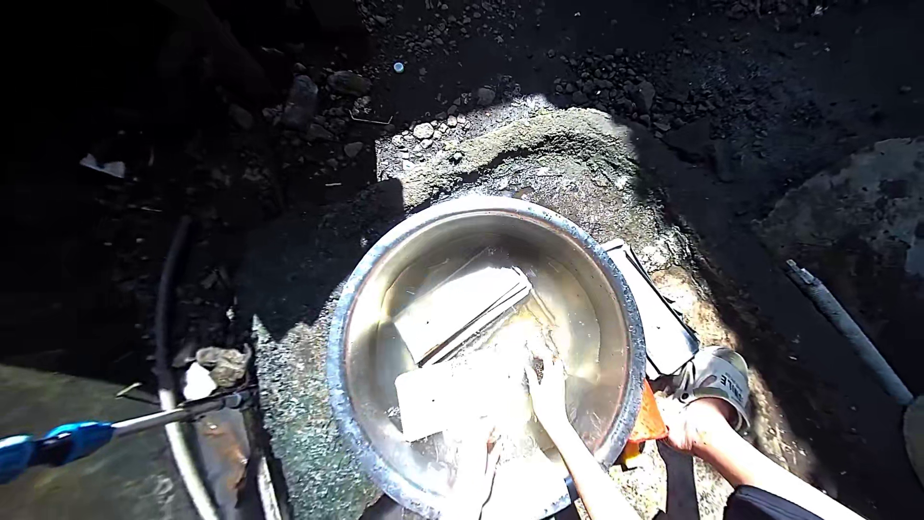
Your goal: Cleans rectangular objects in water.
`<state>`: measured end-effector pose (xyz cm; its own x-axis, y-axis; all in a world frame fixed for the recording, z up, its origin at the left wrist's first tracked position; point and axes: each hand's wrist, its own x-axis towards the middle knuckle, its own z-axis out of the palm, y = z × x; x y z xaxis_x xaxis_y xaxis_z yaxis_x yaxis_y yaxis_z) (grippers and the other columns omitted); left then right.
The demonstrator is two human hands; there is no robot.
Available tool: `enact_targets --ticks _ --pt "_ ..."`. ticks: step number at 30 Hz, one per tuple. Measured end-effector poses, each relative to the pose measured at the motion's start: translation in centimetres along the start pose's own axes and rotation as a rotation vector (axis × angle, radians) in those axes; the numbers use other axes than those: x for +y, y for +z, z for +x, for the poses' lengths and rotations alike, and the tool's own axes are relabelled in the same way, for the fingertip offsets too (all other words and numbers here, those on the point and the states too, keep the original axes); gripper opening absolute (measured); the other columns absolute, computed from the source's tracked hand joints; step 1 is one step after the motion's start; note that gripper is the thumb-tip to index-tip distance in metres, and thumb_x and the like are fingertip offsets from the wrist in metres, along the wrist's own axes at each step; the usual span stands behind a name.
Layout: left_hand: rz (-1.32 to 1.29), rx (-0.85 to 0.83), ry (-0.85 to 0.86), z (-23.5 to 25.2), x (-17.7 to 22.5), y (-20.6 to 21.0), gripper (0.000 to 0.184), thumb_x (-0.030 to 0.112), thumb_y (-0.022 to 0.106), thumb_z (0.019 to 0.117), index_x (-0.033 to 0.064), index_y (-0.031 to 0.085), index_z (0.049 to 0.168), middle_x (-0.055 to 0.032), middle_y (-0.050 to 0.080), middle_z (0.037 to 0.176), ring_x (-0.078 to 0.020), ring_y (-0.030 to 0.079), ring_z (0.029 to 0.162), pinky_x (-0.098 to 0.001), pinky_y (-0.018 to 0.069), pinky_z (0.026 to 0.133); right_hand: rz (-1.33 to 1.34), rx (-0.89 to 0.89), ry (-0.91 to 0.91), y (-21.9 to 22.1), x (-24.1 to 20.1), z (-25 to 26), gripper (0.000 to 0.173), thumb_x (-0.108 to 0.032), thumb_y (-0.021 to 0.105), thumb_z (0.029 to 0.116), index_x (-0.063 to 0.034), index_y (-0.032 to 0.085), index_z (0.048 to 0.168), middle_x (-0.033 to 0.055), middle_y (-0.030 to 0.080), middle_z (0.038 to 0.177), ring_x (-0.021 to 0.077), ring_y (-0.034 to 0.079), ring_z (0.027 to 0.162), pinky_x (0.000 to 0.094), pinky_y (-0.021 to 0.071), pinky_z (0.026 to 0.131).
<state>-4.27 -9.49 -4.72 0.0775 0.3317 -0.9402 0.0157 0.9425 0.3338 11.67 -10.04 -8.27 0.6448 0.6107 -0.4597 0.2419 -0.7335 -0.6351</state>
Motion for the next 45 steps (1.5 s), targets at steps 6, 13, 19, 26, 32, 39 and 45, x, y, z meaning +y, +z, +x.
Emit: enact_targets --ticks 6,13,19,26,32,39,45 --pt "-0.356 0.066 0.015 1.0 1.3 3.6 0.032 0.012 0.047 0.1075 -0.0032 0.044 0.135 -0.0113 0.057 0.102 -0.0104 0.058 0.077 -0.0222 0.0519 0.068 0.159 -0.11 -0.063 -4.7 0.0 0.3 0.031 -0.014 0.053 0.1045 0.005 0.067 0.123 0.0244 0.066 0.126 0.036 0.06 0.123 0.0494 0.043 0.109" --pt "-0.245 -0.009 0.039 1.0 0.1 3.4 0.034 0.025 0.025 0.1134 0.0006 0.044 0.127 -0.0084 0.06 0.098 -0.0091 0.061 0.075 -0.022 0.0511 0.062 -0.158 -0.336 -0.554 -1.9 0.5 3.0 0.041 -0.014 0.041 0.1064 -0.0083 0.061 0.142 0.0164 0.055 0.15 0.0399 0.043 0.145 0.0544 0.0311 0.121" --pt "-0.27 0.012 0.097 2.1 -2.0 1.8 0.043 0.03 0.024 0.1136 -0.0022 0.037 0.138 -0.0129 0.057 0.11 -0.0136 0.062 0.088 -0.0277 0.0536 0.073 -0.029 -0.438 -0.417 -1.7 0.4 2.7 0.043 -0.011 0.039 0.1076 -0.0016 0.054 0.147 0.0212 0.05 0.153 0.0359 0.042 0.147 0.0478 0.0276 0.124" --pt "-0.392 0.056 0.035 0.7 -1.1 2.1 0.043 0.028 0.023 0.1137 0.0014 0.035 0.145 -0.0174 0.055 0.126 -0.0198 0.06 0.104 -0.0329 0.0531 0.087 -0.167 -0.442 -0.486 -0.9 2.9 -2.2 0.048 -0.005 0.041 0.103 -0.0057 0.051 0.15 0.0186 0.047 0.157 0.0364 0.04 0.148 0.0524 0.0312 0.121" --pt "-0.472 0.021 0.007 0.8 -1.6 1.6 0.048 0.036 0.022 0.1132 0.0009 0.036 0.144 -0.0173 0.056 0.125 -0.0203 0.061 0.104 -0.0325 0.0538 0.086 -0.06 -0.35 -0.442 0.0 1.1 2.1 0.051 0.0 0.04 0.1002 0.0003 0.048 0.15 0.021 0.042 0.159 0.0361 0.037 0.15 0.0501 0.0294 0.123" --pt "-0.428 0.051 -0.014 -0.4 -1.3 1.8 0.043 0.034 0.023 0.1132 0.0039 0.04 0.139 -0.0126 0.058 0.116 -0.0177 0.061 0.095 -0.0323 0.0543 0.08 -0.11 -0.462 -0.291 -0.8 2.7 -2.1 0.044 -0.008 0.04 0.105 0.0045 0.052 0.145 0.0279 0.052 0.148 0.0409 0.046 0.142 0.0512 0.0307 0.121" --pt "-0.413 -0.1 0.065 -2.1 -1.0 1.3 0.021 0.004 0.046 0.1064 -0.0022 0.052 0.126 -0.0099 0.068 0.11 -0.0131 0.068 0.097 -0.0274 0.0568 0.088 0.309 -0.028 -0.412 -0.1 0.3 1.5 0.038 0.001 0.041 0.1015 0.0103 0.06 0.133 0.0256 0.06 0.14 0.0344 0.055 0.136 0.0448 0.0394 0.117"
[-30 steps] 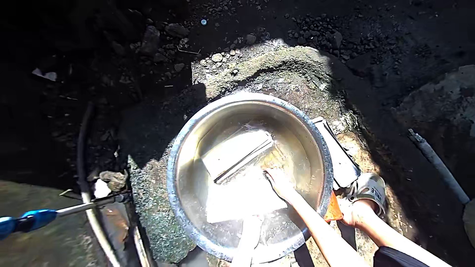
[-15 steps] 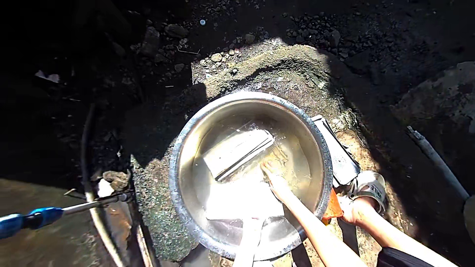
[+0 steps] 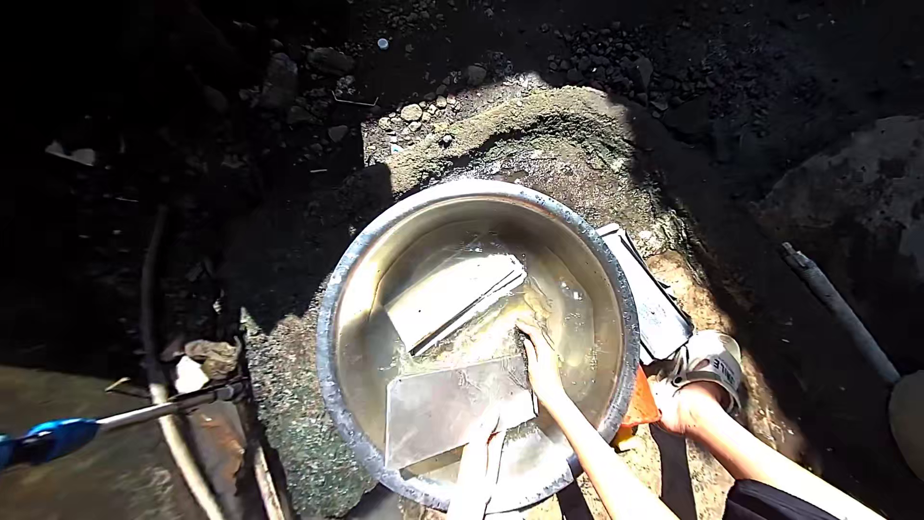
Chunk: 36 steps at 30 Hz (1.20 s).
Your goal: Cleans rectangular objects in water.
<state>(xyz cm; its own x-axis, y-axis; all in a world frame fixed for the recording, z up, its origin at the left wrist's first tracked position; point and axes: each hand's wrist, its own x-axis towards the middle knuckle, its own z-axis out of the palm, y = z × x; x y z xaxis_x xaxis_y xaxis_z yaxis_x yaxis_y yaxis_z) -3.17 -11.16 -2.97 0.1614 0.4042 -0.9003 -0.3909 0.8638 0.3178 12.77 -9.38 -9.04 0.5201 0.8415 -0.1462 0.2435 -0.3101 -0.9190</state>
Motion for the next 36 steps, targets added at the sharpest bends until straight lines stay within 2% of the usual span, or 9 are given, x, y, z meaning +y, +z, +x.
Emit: enact_targets --ticks 8,11,15,20,23,27,30,32,36 --pt "0.021 -0.052 0.037 -0.3 1.5 1.2 0.023 0.004 0.044 0.1068 -0.0003 0.052 0.127 -0.0088 0.07 0.109 -0.0136 0.07 0.096 -0.0284 0.0588 0.087 -0.184 -0.07 -0.028 0.8 -2.6 -0.3 0.041 -0.001 0.043 0.1023 0.0008 0.061 0.139 0.02 0.061 0.142 0.0352 0.057 0.134 0.0479 0.0421 0.115" --pt "0.003 -0.083 0.04 -1.0 1.8 0.7 0.021 0.004 0.041 0.1075 0.0012 0.051 0.126 -0.0086 0.071 0.108 -0.0151 0.072 0.097 -0.0307 0.0598 0.088 -0.136 -0.018 0.154 -0.8 -1.8 3.7 0.034 -0.012 0.042 0.1074 0.0038 0.071 0.113 0.018 0.073 0.107 0.0276 0.069 0.106 0.0445 0.0511 0.098" --pt "-0.024 -0.18 -0.026 0.5 1.7 0.8 0.019 0.003 0.04 0.1072 0.0021 0.053 0.121 -0.0086 0.073 0.107 -0.0172 0.072 0.099 -0.0329 0.0594 0.091 0.208 0.177 0.488 -2.2 -4.6 6.0 0.045 -0.02 0.048 0.1089 -0.0021 0.057 0.069 -0.0009 0.049 0.059 0.0089 0.049 0.056 0.0284 0.0443 0.062" --pt "0.436 -0.043 0.151 1.1 3.9 0.5 0.022 -0.005 0.061 0.0966 -0.0108 0.06 0.118 -0.0107 0.072 0.103 -0.0131 0.07 0.095 -0.0281 0.0567 0.091 1.117 0.151 0.496 -4.1 -6.9 7.4 0.057 -0.036 0.018 0.1135 -0.0178 0.04 0.065 -0.0064 0.038 0.042 0.0072 0.039 0.034 0.0231 0.0379 0.04" --pt "0.323 0.039 0.298 -0.7 6.3 2.2 0.022 -0.014 0.053 0.0957 -0.0066 0.055 0.117 -0.0084 0.069 0.1 -0.0109 0.069 0.088 -0.0264 0.0588 0.083 1.13 0.096 0.381 -5.4 -8.5 7.9 0.054 -0.034 0.014 0.1128 -0.0159 0.047 0.074 -0.0062 0.049 0.049 0.0074 0.049 0.041 0.0228 0.0475 0.048" --pt "0.178 -0.016 0.345 -3.1 10.8 10.0 0.035 -0.012 0.02 0.1024 -0.0125 0.043 0.129 -0.0135 0.061 0.116 -0.0063 0.061 0.1 -0.0177 0.0502 0.091 0.639 0.438 0.299 -5.2 -4.7 8.2 0.031 -0.014 0.03 0.1096 -0.0025 0.056 0.096 0.0041 0.067 0.081 0.0087 0.066 0.073 0.0242 0.0567 0.069" --pt "0.305 -0.464 0.455 4.0 9.7 1.4 0.049 -0.007 0.026 0.104 -0.0179 0.016 0.151 -0.0281 0.037 0.154 -0.014 0.052 0.134 -0.024 0.0439 0.108 0.082 0.356 0.119 -3.4 -0.5 5.2 0.032 -0.003 0.053 0.0982 0.0133 0.054 0.125 0.0261 0.06 0.127 0.0296 0.056 0.124 0.0384 0.0426 0.109" --pt "0.277 -0.067 0.342 4.1 7.3 -2.2 0.039 -0.002 0.034 0.1072 -0.0084 0.036 0.146 -0.0185 0.053 0.14 -0.0157 0.058 0.12 -0.0293 0.0487 0.102 -0.277 0.1 0.021 -2.4 1.2 3.4 0.044 -0.006 0.053 0.0961 0.0109 0.054 0.137 0.0327 0.051 0.144 0.0468 0.047 0.138 0.0534 0.0366 0.117" --pt "0.331 0.277 0.354 -0.3 5.5 -5.1 0.038 -0.01 0.047 0.0984 -0.0139 0.043 0.136 -0.0224 0.056 0.128 -0.018 0.059 0.11 -0.0308 0.0508 0.096 -0.588 -0.266 0.158 -2.3 1.2 3.2 0.06 0.002 0.05 0.0962 -0.0017 0.04 0.156 0.0281 0.035 0.16 0.0436 0.035 0.149 0.0545 0.0294 0.121"
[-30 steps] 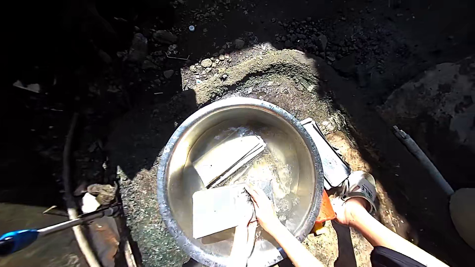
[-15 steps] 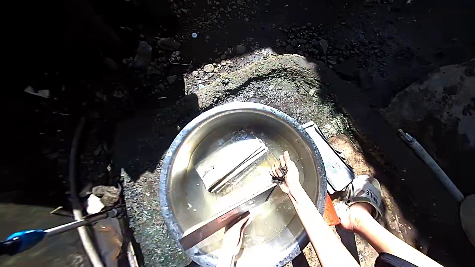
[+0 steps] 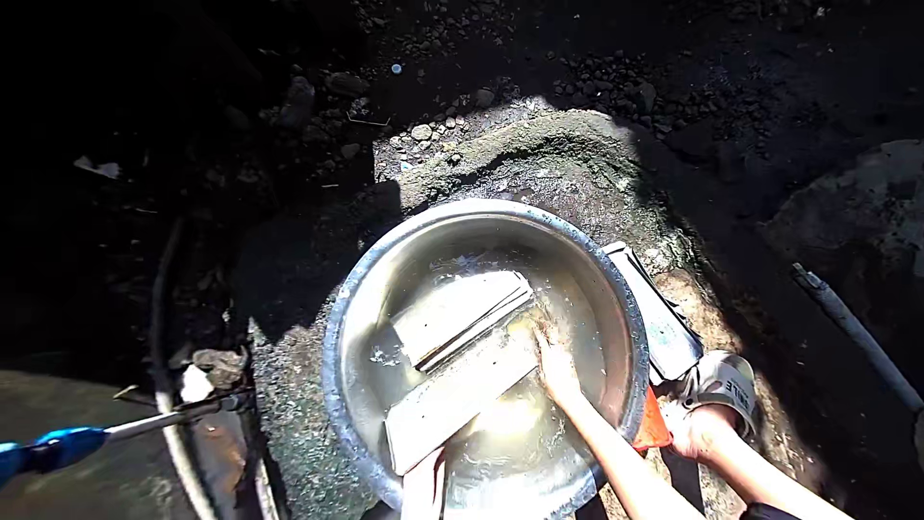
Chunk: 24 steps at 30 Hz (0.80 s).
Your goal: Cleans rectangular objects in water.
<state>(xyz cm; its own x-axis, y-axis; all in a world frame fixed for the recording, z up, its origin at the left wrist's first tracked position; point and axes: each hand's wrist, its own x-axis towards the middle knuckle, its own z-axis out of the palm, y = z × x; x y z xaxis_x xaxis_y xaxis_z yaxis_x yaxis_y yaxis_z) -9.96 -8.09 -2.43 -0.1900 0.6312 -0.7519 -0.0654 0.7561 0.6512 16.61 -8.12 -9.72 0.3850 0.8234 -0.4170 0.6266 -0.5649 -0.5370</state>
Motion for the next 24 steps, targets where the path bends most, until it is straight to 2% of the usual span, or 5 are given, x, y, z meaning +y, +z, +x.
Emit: enact_targets --ticks 4,7,11,16,24 --pt "0.488 0.152 0.525 2.0 0.6 -1.1 0.083 0.008 0.081 0.0792 -0.02 0.037 0.144 -0.0349 0.046 0.147 -0.0349 0.046 0.14 -0.0451 0.0336 0.118 0.199 0.254 -0.055 0.6 0.4 1.2 0.057 -0.005 0.047 0.0988 0.006 0.038 0.154 0.0271 0.042 0.156 0.0401 0.044 0.144 0.0492 0.0354 0.119" --pt "0.457 0.233 1.016 5.3 5.0 -0.1 0.118 0.042 0.076 0.0745 -0.0148 0.01 0.155 -0.037 0.012 0.161 -0.0345 0.019 0.153 -0.0369 0.016 0.125 0.42 0.333 -0.039 -0.2 1.1 1.3 0.067 -0.004 0.056 0.0956 0.0093 0.028 0.156 0.0299 0.039 0.157 0.0388 0.043 0.145 0.045 0.034 0.121" --pt "0.733 0.022 1.473 7.1 10.3 -0.6 0.028 0.011 0.075 0.0718 0.0022 0.076 0.098 -0.0332 0.059 0.131 -0.0492 0.043 0.139 -0.0486 0.0331 0.118 0.112 0.229 0.05 -1.1 1.9 0.5 0.065 -0.006 0.07 0.0856 0.0077 0.048 0.145 0.0342 0.041 0.151 0.0513 0.043 0.139 0.0567 0.0369 0.115" --pt "0.881 -0.249 1.64 7.6 11.4 -0.5 0.014 0.017 0.068 0.0896 0.0071 0.077 0.088 -0.0072 0.078 0.091 -0.0218 0.073 0.095 -0.0294 0.0556 0.089 -0.153 -0.168 -0.122 -0.4 0.9 -0.6 0.054 -0.01 0.056 0.0999 -0.0029 0.046 0.153 0.0269 0.033 0.162 0.0444 0.031 0.15 0.0518 0.0286 0.122" --pt "0.409 -0.186 0.948 3.3 8.5 0.5 0.022 0.002 0.085 0.0692 -0.0033 0.075 0.088 -0.009 0.077 0.099 -0.0071 0.072 0.096 -0.0215 0.0565 0.091 0.534 0.615 0.158 -3.0 -2.6 1.0 0.034 -0.009 0.069 0.0926 0.0027 0.07 0.124 0.0227 0.071 0.122 0.0365 0.067 0.117 0.0541 0.046 0.104"
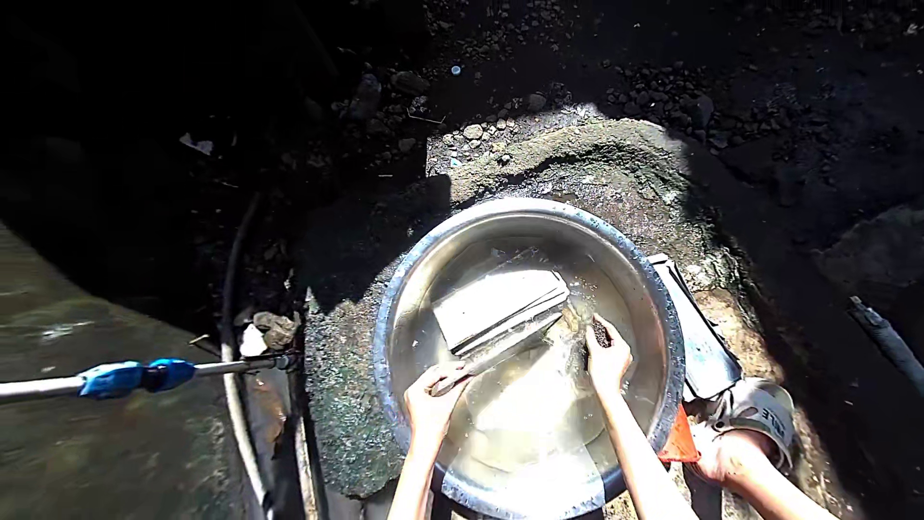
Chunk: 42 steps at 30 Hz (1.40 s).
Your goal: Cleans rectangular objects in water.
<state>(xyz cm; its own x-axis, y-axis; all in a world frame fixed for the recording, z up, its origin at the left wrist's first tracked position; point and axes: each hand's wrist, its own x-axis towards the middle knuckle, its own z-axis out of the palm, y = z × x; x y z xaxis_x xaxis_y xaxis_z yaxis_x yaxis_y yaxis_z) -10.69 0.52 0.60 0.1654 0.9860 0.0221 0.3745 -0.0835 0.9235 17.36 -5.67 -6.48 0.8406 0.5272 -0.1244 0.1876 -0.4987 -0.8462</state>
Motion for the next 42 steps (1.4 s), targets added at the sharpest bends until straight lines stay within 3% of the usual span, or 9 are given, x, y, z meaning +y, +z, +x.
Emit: enact_targets --ticks 5,8,12,15,22,29,34,38,42 --pt "-0.059 -0.047 -0.205 -1.7 2.3 4.1 0.008 -0.004 0.078 0.0762 -0.0041 0.074 0.083 -0.0056 0.075 0.083 -0.0017 0.069 0.08 -0.0199 0.0556 0.081 0.13 -0.266 -0.576 2.9 -8.5 -8.7 0.027 -0.01 0.06 0.0927 0.0021 0.078 0.109 0.0166 0.075 0.118 0.0305 0.071 0.111 0.0393 0.0529 0.101" --pt "-0.004 0.117 -0.242 -1.4 4.3 5.7 0.011 -0.008 0.06 0.0822 -0.0048 0.064 0.072 -0.0043 0.064 0.068 -0.002 0.062 0.067 -0.0205 0.0507 0.069 0.124 -0.263 -0.854 6.1 -9.3 -10.5 0.046 -0.03 0.04 0.1032 -0.0085 0.08 0.094 0.0081 0.079 0.102 0.0259 0.072 0.102 0.038 0.0503 0.096" --pt "0.021 0.051 -0.095 -0.7 3.5 4.4 0.016 0.003 0.085 0.0737 -0.0009 0.077 0.087 -0.0048 0.076 0.085 0.0011 0.07 0.08 -0.0164 0.0555 0.08 0.119 -0.135 -0.77 6.8 -5.0 -3.8 0.059 -0.031 0.028 0.1086 -0.0031 0.076 0.088 0.0124 0.078 0.095 0.0233 0.073 0.101 0.0406 0.0453 0.105" --pt "0.022 0.011 -0.098 -0.3 3.9 4.4 0.014 0.004 0.084 0.0749 -0.0001 0.076 0.087 -0.003 0.075 0.084 0.0026 0.068 0.079 -0.016 0.054 0.078 0.055 -0.146 -0.653 6.2 -5.7 -2.5 0.046 -0.016 0.038 0.1034 0.0003 0.076 0.084 0.0139 0.078 0.092 0.0273 0.074 0.096 0.0499 0.0449 0.106" --pt "0.125 -0.028 -0.028 -0.4 3.7 3.9 0.012 0.002 0.081 0.0735 -0.0019 0.076 0.083 -0.0074 0.075 0.082 -0.0013 0.07 0.077 -0.018 0.0545 0.078 0.012 -0.013 -0.838 6.4 -5.9 -5.7 0.052 -0.03 0.035 0.1049 -0.0073 0.072 0.076 0.008 0.078 0.086 0.0202 0.073 0.095 0.0406 0.0435 0.1" --pt "0.074 -0.017 -0.08 -1.4 2.2 3.4 0.014 0.005 0.083 0.0738 -0.0019 0.073 0.082 -0.0027 0.072 0.077 0.0036 0.065 0.072 -0.015 0.053 0.072 -0.082 0.005 -0.432 4.8 -0.9 5.3 0.035 -0.012 0.049 0.0993 0.0093 0.075 0.091 0.0305 0.07 0.105 0.0475 0.065 0.103 0.0558 0.0492 0.096" --pt "0.134 -0.011 -0.094 -0.5 3.1 3.9 0.015 0.006 0.083 0.0733 -0.0007 0.074 0.082 -0.0029 0.073 0.077 0.0025 0.065 0.071 -0.017 0.0521 0.072 -0.055 -0.026 -0.843 6.3 -4.9 -2.1 0.039 -0.02 0.047 0.1 -0.0042 0.074 0.076 0.0108 0.078 0.087 0.027 0.073 0.094 0.0397 0.0521 0.093" --pt "0.23 -0.003 -0.141 -1.2 2.2 3.2 0.017 0.008 0.085 0.0727 -0.0011 0.073 0.08 -0.0056 0.071 0.073 -0.003 0.064 0.067 -0.0244 0.0509 0.069 0.029 -0.123 -0.961 7.4 -4.1 -3.7 0.051 -0.031 0.038 0.1062 -0.0085 0.074 0.077 0.0073 0.078 0.085 0.0225 0.072 0.097 0.0394 0.0463 0.099" --pt "0.221 0.013 -0.238 -3.0 0.3 2.6 0.019 0.009 0.084 0.0731 -0.0024 0.072 0.083 -0.0051 0.07 0.074 -0.0035 0.063 0.068 -0.0258 0.0506 0.07 -0.149 -0.048 -0.595 7.3 -2.3 2.2 0.034 -0.016 0.051 0.0991 0.003 0.077 0.086 0.0215 0.074 0.094 0.0402 0.07 0.096 0.054 0.052 0.092"
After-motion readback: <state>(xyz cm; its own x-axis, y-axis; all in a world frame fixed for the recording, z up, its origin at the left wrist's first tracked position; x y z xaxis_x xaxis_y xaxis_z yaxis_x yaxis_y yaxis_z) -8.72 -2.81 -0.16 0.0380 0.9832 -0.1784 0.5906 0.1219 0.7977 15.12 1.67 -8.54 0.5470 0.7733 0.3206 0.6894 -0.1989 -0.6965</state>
